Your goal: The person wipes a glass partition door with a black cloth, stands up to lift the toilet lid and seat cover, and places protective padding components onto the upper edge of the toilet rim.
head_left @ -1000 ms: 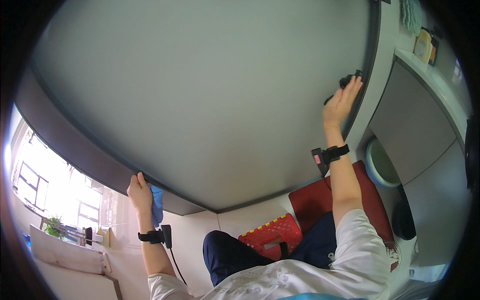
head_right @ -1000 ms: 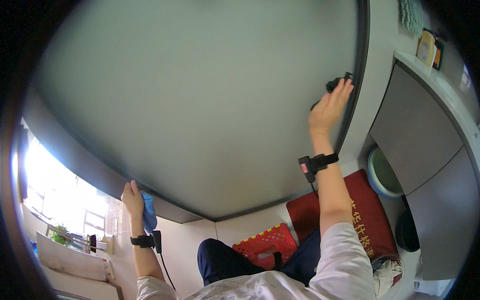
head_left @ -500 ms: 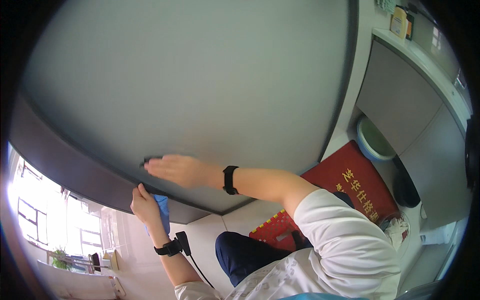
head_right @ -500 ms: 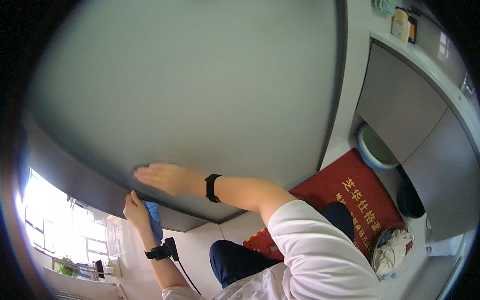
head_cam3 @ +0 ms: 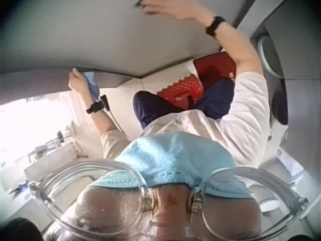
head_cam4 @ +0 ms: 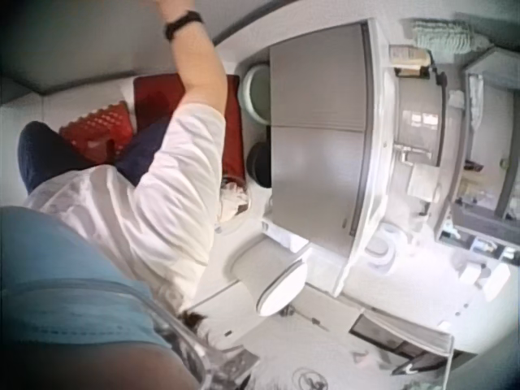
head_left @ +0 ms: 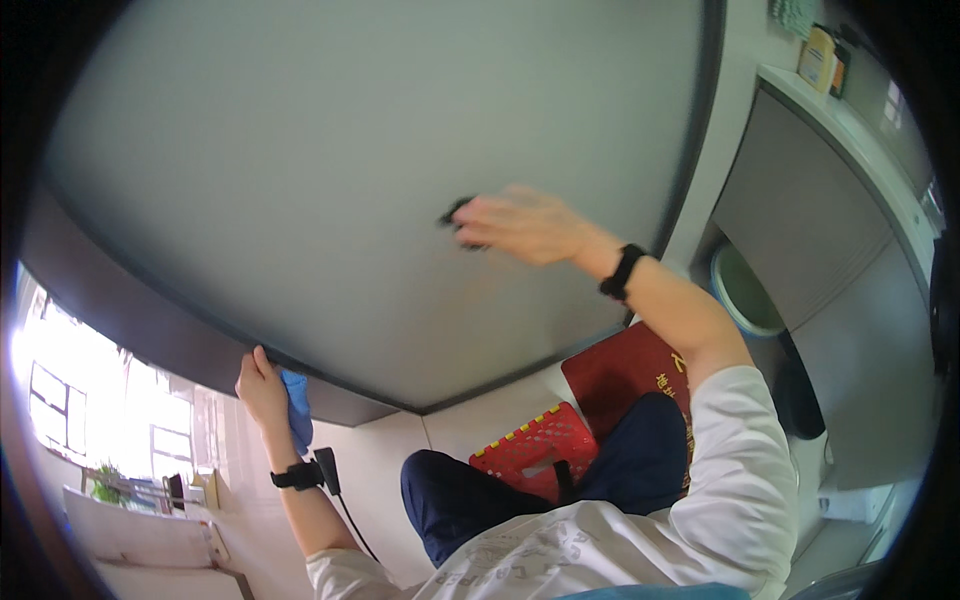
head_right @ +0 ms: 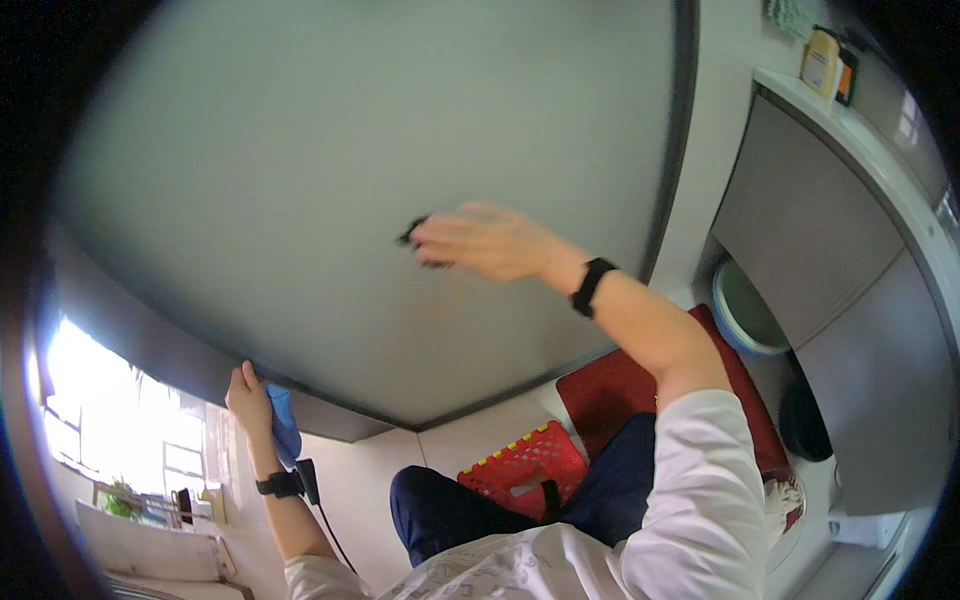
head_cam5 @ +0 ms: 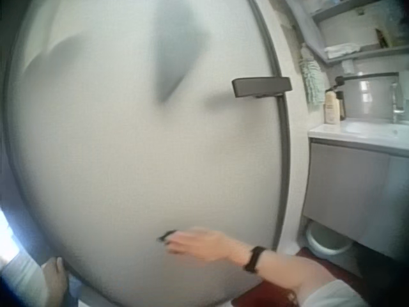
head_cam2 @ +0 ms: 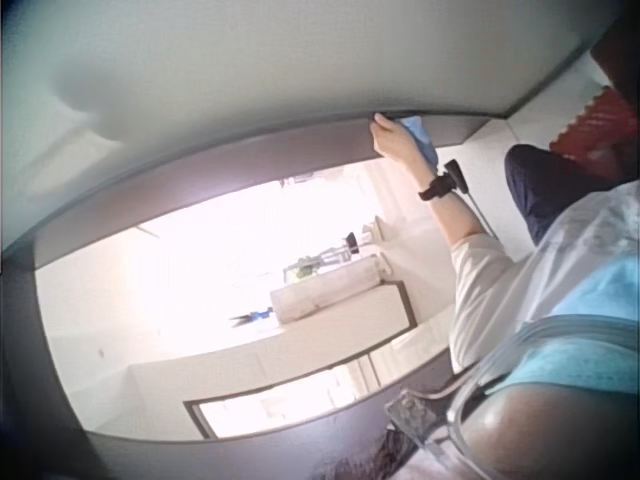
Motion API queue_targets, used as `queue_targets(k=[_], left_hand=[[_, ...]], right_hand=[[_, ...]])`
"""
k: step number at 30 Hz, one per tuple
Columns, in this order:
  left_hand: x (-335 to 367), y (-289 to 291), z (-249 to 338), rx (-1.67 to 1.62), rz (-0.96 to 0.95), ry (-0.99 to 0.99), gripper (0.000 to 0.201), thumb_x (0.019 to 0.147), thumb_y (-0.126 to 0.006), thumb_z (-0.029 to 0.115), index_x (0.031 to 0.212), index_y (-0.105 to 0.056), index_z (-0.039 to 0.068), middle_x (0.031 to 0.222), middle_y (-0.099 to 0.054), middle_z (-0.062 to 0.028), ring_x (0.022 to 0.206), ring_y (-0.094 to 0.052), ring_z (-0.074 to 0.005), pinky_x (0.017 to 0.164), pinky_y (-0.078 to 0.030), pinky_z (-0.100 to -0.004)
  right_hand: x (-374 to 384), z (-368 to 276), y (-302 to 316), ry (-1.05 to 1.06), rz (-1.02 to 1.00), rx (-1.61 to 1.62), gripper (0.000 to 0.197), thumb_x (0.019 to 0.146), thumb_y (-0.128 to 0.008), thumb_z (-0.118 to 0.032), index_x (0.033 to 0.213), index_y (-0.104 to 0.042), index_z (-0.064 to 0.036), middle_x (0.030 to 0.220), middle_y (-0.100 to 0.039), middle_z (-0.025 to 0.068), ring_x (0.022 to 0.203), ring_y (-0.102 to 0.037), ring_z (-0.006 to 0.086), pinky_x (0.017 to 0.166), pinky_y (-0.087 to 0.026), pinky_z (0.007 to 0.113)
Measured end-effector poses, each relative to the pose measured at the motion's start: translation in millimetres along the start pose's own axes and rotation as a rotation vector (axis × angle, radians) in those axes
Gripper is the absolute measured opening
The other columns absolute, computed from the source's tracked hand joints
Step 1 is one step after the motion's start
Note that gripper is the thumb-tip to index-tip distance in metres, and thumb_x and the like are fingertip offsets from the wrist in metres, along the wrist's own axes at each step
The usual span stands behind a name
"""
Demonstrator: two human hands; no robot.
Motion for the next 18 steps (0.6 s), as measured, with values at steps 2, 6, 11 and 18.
queue_targets(k=[2, 6, 11, 18], left_hand=[[1, 0, 4, 0.066, -0.013, -0.039, 0.038, 0.094, -0.047, 0.031, 0.076, -0.057, -0.002, 0.07, -0.06, -0.0224, 0.069, -0.058, -0.0415, 0.059, -0.044, -0.0454], [2, 1, 5, 0.063, -0.046, -0.028, 0.039, 0.094, -0.047, 0.031, 0.075, -0.055, -0.002, 0.069, -0.06, -0.022, 0.068, -0.059, -0.0406, 0.059, -0.044, -0.0451], [2, -1, 5, 0.017, -0.06, 0.027, 0.039, 0.094, -0.047, 0.032, 0.074, -0.055, -0.001, 0.069, -0.06, -0.0209, 0.069, -0.06, -0.0395, 0.061, -0.044, -0.0441], [1, -1, 4, 0.055, -0.043, -0.034, 0.039, 0.094, -0.045, 0.031, 0.074, -0.053, -0.001, 0.069, -0.058, -0.0233, 0.07, -0.057, -0.0426, 0.062, -0.043, -0.0467]], right_hand=[[-25, 37, 20, -0.242, -0.346, -0.009, 0.036, 0.081, -0.053, -0.012, 0.116, -0.055, -0.0174, 0.133, -0.045, -0.0011, 0.125, -0.04, 0.0158, 0.098, -0.036, 0.037], [-98, 76, 54, -0.636, -0.094, -0.386, 0.042, 0.076, -0.056, -0.019, 0.116, -0.049, -0.0111, 0.127, -0.044, 0.0117, 0.124, -0.038, 0.0302, 0.096, -0.034, 0.047], [-198, 82, 41, -0.99, 0.154, -0.513, 0.053, 0.086, -0.042, -0.025, 0.128, -0.038, 0.0078, 0.141, -0.028, 0.025, 0.132, -0.026, 0.0382, 0.107, -0.02, 0.051], [-181, -2, -35, -1.437, 0.507, -0.209, 0.058, 0.095, -0.028, -0.024, 0.139, -0.012, 0.0116, 0.148, -0.004, 0.0285, 0.137, -0.007, 0.0413, 0.112, -0.009, 0.045]])
Point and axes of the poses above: each hand's wrist, its own x-axis towards the middle knuckle, its own y-axis out of the back of the hand, z = x × y, the point moved 5 cm from there along x, towards the middle knuckle
